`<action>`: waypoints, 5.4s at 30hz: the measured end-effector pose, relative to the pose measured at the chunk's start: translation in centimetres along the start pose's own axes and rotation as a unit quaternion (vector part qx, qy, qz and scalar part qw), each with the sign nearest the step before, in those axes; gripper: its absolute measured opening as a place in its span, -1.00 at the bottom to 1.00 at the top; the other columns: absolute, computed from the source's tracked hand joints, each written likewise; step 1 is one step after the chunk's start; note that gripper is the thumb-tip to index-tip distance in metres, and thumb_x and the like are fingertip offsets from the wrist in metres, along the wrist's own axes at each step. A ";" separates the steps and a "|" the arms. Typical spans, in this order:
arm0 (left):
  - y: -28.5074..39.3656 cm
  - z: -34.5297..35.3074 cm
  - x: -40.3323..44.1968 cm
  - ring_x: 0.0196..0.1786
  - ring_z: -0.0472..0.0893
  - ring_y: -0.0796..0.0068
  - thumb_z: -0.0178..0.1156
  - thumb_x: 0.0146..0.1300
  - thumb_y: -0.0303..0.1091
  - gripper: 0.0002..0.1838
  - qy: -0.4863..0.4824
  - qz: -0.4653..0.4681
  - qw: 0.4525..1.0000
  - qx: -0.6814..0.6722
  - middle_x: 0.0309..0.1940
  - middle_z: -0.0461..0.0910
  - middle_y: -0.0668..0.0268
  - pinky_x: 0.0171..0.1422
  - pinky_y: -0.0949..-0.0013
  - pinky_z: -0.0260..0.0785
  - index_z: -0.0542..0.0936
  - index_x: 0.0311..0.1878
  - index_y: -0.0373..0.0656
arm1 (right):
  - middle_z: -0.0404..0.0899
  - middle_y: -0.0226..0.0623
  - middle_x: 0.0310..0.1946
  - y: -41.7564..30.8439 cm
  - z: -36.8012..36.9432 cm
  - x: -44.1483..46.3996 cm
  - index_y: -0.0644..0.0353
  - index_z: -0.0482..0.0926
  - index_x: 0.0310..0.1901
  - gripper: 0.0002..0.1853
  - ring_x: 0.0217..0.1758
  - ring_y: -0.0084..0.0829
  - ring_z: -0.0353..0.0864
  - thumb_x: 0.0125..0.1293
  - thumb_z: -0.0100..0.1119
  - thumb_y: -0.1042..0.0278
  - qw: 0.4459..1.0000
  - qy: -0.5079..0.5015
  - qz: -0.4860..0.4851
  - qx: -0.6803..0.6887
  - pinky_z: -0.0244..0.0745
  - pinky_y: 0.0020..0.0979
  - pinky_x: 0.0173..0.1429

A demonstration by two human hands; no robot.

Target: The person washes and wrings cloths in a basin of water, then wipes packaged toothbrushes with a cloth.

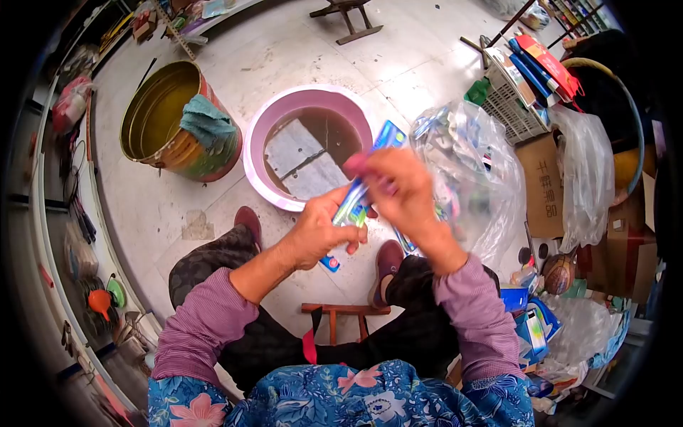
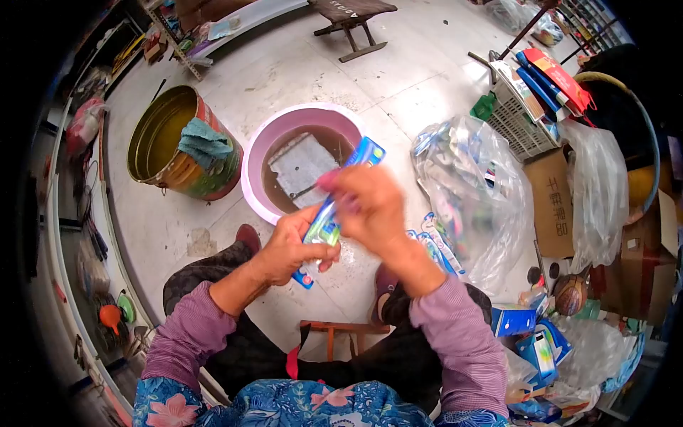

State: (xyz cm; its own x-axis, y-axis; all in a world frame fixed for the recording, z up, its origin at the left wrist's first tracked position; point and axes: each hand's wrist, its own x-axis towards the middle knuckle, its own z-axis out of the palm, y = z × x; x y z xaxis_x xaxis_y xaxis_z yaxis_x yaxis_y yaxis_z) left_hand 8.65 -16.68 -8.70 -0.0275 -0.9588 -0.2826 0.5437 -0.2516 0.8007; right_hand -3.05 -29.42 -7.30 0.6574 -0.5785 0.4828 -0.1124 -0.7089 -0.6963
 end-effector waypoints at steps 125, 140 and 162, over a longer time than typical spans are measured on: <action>2.1 -0.1 2.4 -0.38 0.49 0.59 -0.13 0.44 0.01 -0.49 0.128 0.056 0.984 -0.106 -0.35 0.50 0.36 -0.26 0.47 0.37 0.26 0.31 -0.10 | 0.47 -0.10 -0.25 21.6 -20.5 -11.1 0.38 0.35 -0.09 -0.51 -0.36 -0.34 0.59 -0.11 0.31 0.56 0.770 0.436 0.432 0.175 0.53 -0.41 -0.39; -0.3 1.0 4.3 -0.39 0.47 0.57 -0.12 0.44 0.03 -0.50 0.135 -0.021 0.987 -0.089 -0.37 0.47 0.34 -0.26 0.45 0.37 0.28 0.31 -0.05 | 0.66 -0.11 -0.48 21.8 -9.0 -13.3 0.34 0.58 -0.06 -0.66 -0.58 -0.49 0.62 0.04 0.18 0.60 0.838 0.104 0.488 0.221 0.53 -0.45 -0.46; -2.3 3.8 8.2 -0.17 0.55 0.56 -0.12 0.42 0.08 -0.49 0.105 0.000 0.994 -0.015 -0.22 0.55 0.32 -0.02 0.46 0.43 0.47 0.04 -0.23 | 0.60 0.04 -0.49 5.3 -12.0 -5.1 0.31 0.57 -0.48 -0.79 -0.38 0.02 0.61 0.00 0.12 0.30 0.897 -0.023 0.352 -0.267 0.48 -0.08 -0.26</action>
State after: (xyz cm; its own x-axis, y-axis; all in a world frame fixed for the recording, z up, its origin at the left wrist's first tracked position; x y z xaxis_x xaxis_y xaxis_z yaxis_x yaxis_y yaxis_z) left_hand 3.97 -24.48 -10.87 0.1468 -0.9089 -0.3903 0.5684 -0.2454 0.7853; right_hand -15.91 -35.04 -7.07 0.3130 -0.9497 -0.0074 -0.8444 -0.2747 -0.4598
